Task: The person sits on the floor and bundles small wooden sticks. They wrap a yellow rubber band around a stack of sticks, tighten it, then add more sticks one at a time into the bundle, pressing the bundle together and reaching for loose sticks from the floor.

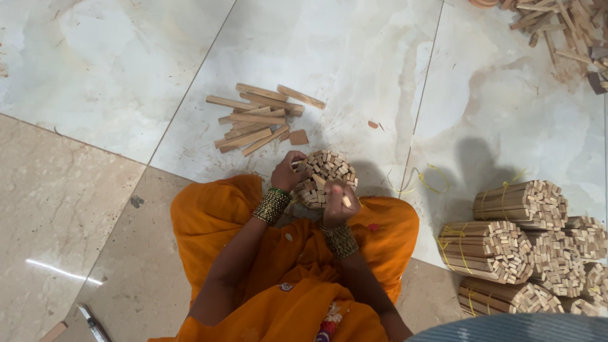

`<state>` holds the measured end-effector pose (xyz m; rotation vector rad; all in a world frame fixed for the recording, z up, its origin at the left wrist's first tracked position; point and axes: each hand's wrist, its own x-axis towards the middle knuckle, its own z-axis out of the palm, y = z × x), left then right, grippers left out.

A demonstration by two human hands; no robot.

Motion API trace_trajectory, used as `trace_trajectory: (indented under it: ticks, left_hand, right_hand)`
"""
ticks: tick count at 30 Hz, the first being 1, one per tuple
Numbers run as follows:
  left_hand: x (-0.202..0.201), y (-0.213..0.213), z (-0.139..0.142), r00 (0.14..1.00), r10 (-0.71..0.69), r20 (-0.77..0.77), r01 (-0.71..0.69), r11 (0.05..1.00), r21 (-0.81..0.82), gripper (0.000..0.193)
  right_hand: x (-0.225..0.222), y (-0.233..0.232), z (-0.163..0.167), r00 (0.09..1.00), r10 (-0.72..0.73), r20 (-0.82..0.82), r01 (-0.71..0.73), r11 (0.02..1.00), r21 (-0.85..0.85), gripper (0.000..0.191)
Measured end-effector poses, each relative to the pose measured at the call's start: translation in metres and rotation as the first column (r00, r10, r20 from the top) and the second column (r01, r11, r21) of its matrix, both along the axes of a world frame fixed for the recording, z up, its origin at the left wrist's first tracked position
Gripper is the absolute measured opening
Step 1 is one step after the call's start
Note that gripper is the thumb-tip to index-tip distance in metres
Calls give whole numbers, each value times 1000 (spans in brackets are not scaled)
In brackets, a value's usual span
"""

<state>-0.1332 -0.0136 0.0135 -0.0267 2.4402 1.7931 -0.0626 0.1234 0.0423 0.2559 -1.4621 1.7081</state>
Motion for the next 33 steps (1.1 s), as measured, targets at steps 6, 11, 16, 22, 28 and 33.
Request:
trace_trajectory:
  ticks: [6, 11, 16, 22, 28, 33]
  left_hand:
    - [4, 1, 4, 998, 22, -63, -22, 1000, 10, 54]
    - [4, -1, 5, 999, 7, -47, -6, 1000, 28, 54]
    - [4, -1, 4, 1000, 5, -12, -4, 999, 52, 52]
    - [5, -4, 7, 999, -6, -43, 9, 997, 72, 48]
    - [5, -5, 5, 996, 1, -84, 4, 998, 59, 40]
    - [10, -17, -4, 986, 122, -114, -75, 933, 352, 29]
  right_hand:
    - [-41, -1, 25, 921, -19, 389, 59, 994, -91, 27]
    - [-54, -14, 2, 969, 4, 246, 32, 989, -144, 17]
    - [-38, -20, -17, 899, 174, 402, -192, 981, 6, 25]
    - [-41, 8, 82, 979, -29, 201, -129, 677, 725, 79]
    - [-51, 25, 152, 978, -152, 142, -68, 412, 909, 101]
    - [-78, -23, 58, 861, -401, 312, -360, -49, 931, 99]
